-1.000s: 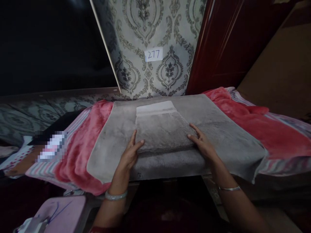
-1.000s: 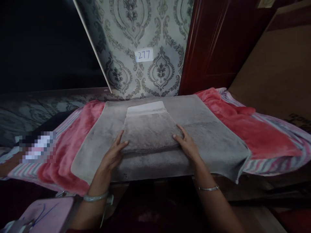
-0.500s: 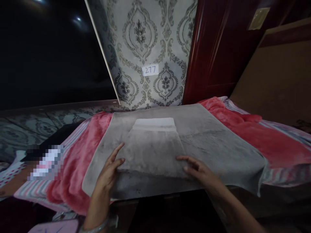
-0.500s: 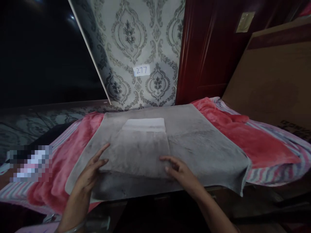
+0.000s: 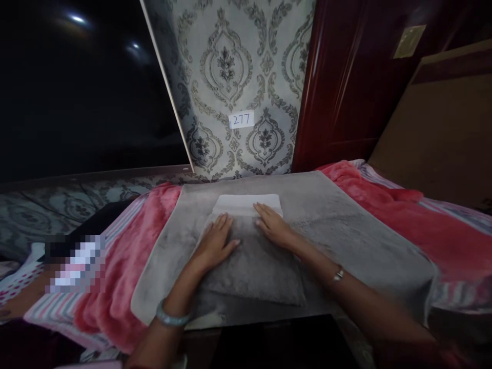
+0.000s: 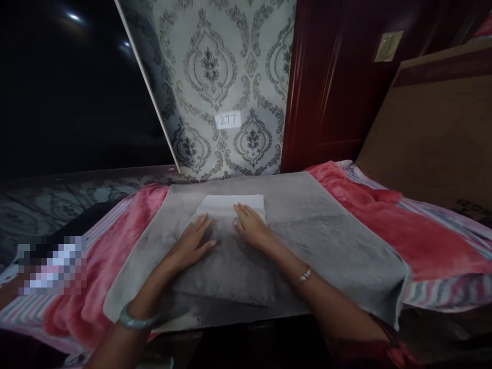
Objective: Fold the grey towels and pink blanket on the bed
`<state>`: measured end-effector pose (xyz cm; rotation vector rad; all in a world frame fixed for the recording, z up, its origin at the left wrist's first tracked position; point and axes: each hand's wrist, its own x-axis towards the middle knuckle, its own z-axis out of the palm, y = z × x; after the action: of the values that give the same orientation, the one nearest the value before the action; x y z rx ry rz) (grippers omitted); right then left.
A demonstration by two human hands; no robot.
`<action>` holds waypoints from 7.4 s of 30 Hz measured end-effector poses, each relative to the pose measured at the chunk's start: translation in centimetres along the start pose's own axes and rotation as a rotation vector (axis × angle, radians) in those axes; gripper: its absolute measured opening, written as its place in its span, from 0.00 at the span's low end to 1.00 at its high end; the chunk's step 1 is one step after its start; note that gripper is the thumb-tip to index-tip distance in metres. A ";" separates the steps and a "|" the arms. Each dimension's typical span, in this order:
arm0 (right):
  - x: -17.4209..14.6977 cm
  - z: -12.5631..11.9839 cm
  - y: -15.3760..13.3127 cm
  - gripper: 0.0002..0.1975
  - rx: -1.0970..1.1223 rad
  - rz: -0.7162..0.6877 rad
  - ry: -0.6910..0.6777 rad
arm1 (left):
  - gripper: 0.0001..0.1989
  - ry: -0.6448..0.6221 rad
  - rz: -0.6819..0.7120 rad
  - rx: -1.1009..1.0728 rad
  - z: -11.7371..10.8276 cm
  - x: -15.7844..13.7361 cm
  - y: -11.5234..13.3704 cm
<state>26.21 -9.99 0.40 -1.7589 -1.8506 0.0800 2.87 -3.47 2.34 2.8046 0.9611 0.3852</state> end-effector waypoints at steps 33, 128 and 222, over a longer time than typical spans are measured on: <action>6.2 2.1 6.8 0.31 -0.211 0.315 -0.162 | 0.33 -0.055 -0.413 0.156 3.2 11.4 -2.6; 3.5 1.3 7.4 0.12 0.005 0.659 0.205 | 0.20 0.029 -0.595 0.213 0.7 10.1 -7.8; 6.3 2.5 10.1 0.15 0.144 0.608 0.375 | 0.20 0.478 -0.348 -0.339 3.1 13.7 -12.1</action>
<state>34.40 -2.00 -3.65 -2.0093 -0.9876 0.1046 7.16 14.26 -0.73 2.2240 1.2990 1.0795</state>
